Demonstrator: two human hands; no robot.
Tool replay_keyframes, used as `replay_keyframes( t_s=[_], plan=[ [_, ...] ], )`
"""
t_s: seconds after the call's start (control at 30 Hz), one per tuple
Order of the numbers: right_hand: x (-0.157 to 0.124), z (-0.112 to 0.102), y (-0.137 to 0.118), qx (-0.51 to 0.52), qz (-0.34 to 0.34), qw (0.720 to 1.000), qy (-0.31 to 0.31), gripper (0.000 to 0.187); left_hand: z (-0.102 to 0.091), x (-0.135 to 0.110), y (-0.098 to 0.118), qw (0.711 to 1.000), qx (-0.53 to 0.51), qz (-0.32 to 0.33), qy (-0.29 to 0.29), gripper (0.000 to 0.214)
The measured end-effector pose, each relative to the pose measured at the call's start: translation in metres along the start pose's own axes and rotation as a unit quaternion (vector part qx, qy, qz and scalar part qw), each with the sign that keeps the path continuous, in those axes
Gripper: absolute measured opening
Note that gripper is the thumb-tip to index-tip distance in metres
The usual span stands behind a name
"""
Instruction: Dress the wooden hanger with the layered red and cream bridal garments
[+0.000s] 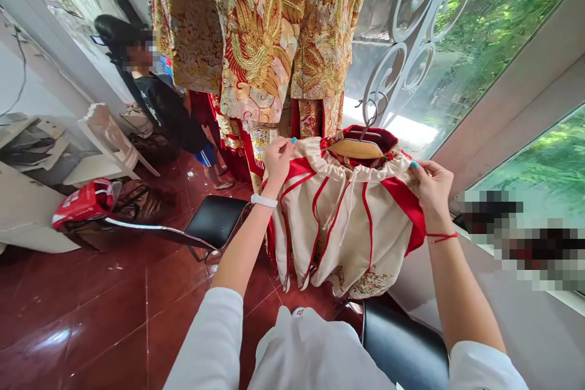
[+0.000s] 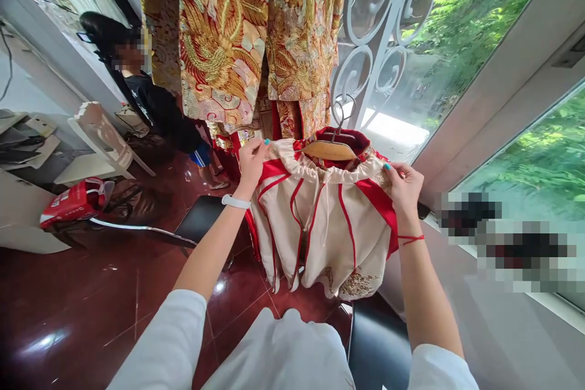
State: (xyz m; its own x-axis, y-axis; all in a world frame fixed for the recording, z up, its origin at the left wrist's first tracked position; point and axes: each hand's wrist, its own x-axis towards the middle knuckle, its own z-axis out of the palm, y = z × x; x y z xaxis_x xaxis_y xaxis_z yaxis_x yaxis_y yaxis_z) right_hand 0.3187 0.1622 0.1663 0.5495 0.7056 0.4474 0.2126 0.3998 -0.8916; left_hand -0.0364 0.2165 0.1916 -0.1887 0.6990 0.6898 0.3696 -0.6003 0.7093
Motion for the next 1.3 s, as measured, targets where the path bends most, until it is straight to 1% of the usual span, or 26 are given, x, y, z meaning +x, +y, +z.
replay_keyframes(
  t_s=[0.07, 0.13, 0.17, 0.2, 0.23, 0.27, 0.33, 0.4, 0.47, 0.53, 0.6, 0.63, 0.7, 0.73, 0.8, 0.87, 0.9, 0.97, 1.03, 1.07, 1.1, 1.13, 1.17, 1.23, 1.3],
  plan=[
    [-0.005, 0.005, 0.003, 0.029, -0.003, 0.999, 0.033, 0.032, 0.009, -0.007, 0.006, 0.994, 0.024, 0.008, 0.102, 0.044],
    [-0.011, 0.008, 0.004, 0.039, -0.005, 0.998, 0.043, 0.035, 0.019, -0.015, 0.012, 0.978, 0.072, 0.012, 0.194, 0.047],
    [-0.015, 0.008, 0.004, 0.038, -0.008, 0.998, 0.040, 0.037, 0.023, -0.020, 0.014, 0.968, 0.101, 0.012, 0.228, 0.048],
    [-0.018, 0.008, 0.004, 0.036, -0.011, 0.999, 0.034, 0.037, 0.026, -0.024, 0.015, 0.960, 0.130, 0.014, 0.247, 0.048],
    [-0.021, 0.007, 0.004, 0.031, -0.018, 0.999, 0.028, 0.037, 0.028, -0.029, 0.016, 0.955, 0.155, 0.018, 0.250, 0.047],
    [-0.023, 0.005, 0.005, 0.024, -0.029, 0.999, 0.022, 0.037, 0.028, -0.033, 0.016, 0.954, 0.175, 0.025, 0.241, 0.047],
    [-0.028, 0.001, 0.007, -0.003, -0.057, 0.998, 0.011, 0.036, 0.025, -0.045, 0.016, 0.961, 0.197, 0.043, 0.192, 0.043],
    [-0.031, -0.003, 0.010, -0.053, -0.082, 0.995, 0.004, 0.036, 0.022, -0.064, 0.018, 0.969, 0.191, 0.063, 0.144, 0.038],
    [-0.034, -0.006, 0.014, -0.114, -0.098, 0.989, 0.005, 0.038, 0.024, -0.093, 0.024, 0.977, 0.164, 0.075, 0.109, 0.037],
    [-0.039, -0.006, 0.016, -0.169, -0.116, 0.979, 0.009, 0.039, 0.036, -0.128, 0.033, 0.987, 0.132, 0.065, 0.064, 0.041],
    [-0.045, -0.004, 0.016, -0.207, -0.139, 0.968, 0.012, 0.039, 0.055, -0.158, 0.041, 0.994, 0.108, 0.013, -0.001, 0.043],
    [-0.050, -0.004, 0.015, -0.222, -0.149, 0.963, 0.014, 0.039, 0.065, -0.170, 0.044, 0.995, 0.095, -0.024, -0.034, 0.038],
    [-0.062, -0.004, 0.012, -0.241, -0.162, 0.957, 0.016, 0.044, 0.078, -0.184, 0.049, 0.989, 0.061, -0.095, -0.093, 0.022],
    [-0.070, -0.006, 0.011, -0.242, -0.163, 0.956, 0.016, 0.047, 0.081, -0.187, 0.052, 0.984, 0.042, -0.124, -0.118, 0.018],
    [-0.090, -0.011, 0.008, -0.232, -0.152, 0.961, 0.014, 0.055, 0.078, -0.193, 0.057, 0.971, -0.012, -0.172, -0.164, 0.024],
    [-0.112, -0.017, 0.007, -0.207, -0.120, 0.971, 0.020, 0.059, 0.068, -0.203, 0.064, 0.946, -0.101, -0.231, -0.203, 0.030],
    [-0.124, -0.019, 0.005, -0.186, -0.097, 0.977, 0.021, 0.059, 0.062, -0.209, 0.069, 0.925, -0.157, -0.267, -0.221, 0.034],
    [-0.145, -0.021, 0.001, -0.137, -0.045, 0.989, 0.013, 0.056, 0.051, -0.226, 0.082, 0.865, -0.266, -0.336, -0.261, 0.045],
    [-0.161, -0.019, -0.006, -0.096, 0.011, 0.995, -0.011, 0.049, 0.042, -0.244, 0.096, 0.802, -0.339, -0.395, -0.293, 0.054],
    [-0.166, -0.017, -0.011, -0.080, 0.040, 0.995, -0.030, 0.044, 0.038, -0.250, 0.102, 0.777, -0.358, -0.420, -0.304, 0.057],
    [-0.170, -0.013, -0.017, -0.064, 0.072, 0.994, -0.059, 0.043, 0.034, -0.255, 0.109, 0.760, -0.368, -0.439, -0.308, 0.060],
    [-0.172, -0.007, -0.024, -0.044, 0.107, 0.988, -0.102, 0.044, 0.030, -0.258, 0.114, 0.754, -0.370, -0.449, -0.306, 0.061],
    [-0.173, -0.001, -0.032, -0.020, 0.141, 0.977, -0.156, 0.047, 0.026, -0.260, 0.120, 0.756, -0.366, -0.450, -0.303, 0.062],
    [-0.173, 0.016, -0.047, 0.041, 0.206, 0.939, -0.273, 0.050, 0.019, -0.259, 0.128, 0.769, -0.355, -0.434, -0.306, 0.061],
    [-0.169, 0.034, -0.060, 0.102, 0.260, 0.892, -0.356, 0.048, 0.012, -0.258, 0.135, 0.775, -0.349, -0.423, -0.315, 0.061]
  ],
)
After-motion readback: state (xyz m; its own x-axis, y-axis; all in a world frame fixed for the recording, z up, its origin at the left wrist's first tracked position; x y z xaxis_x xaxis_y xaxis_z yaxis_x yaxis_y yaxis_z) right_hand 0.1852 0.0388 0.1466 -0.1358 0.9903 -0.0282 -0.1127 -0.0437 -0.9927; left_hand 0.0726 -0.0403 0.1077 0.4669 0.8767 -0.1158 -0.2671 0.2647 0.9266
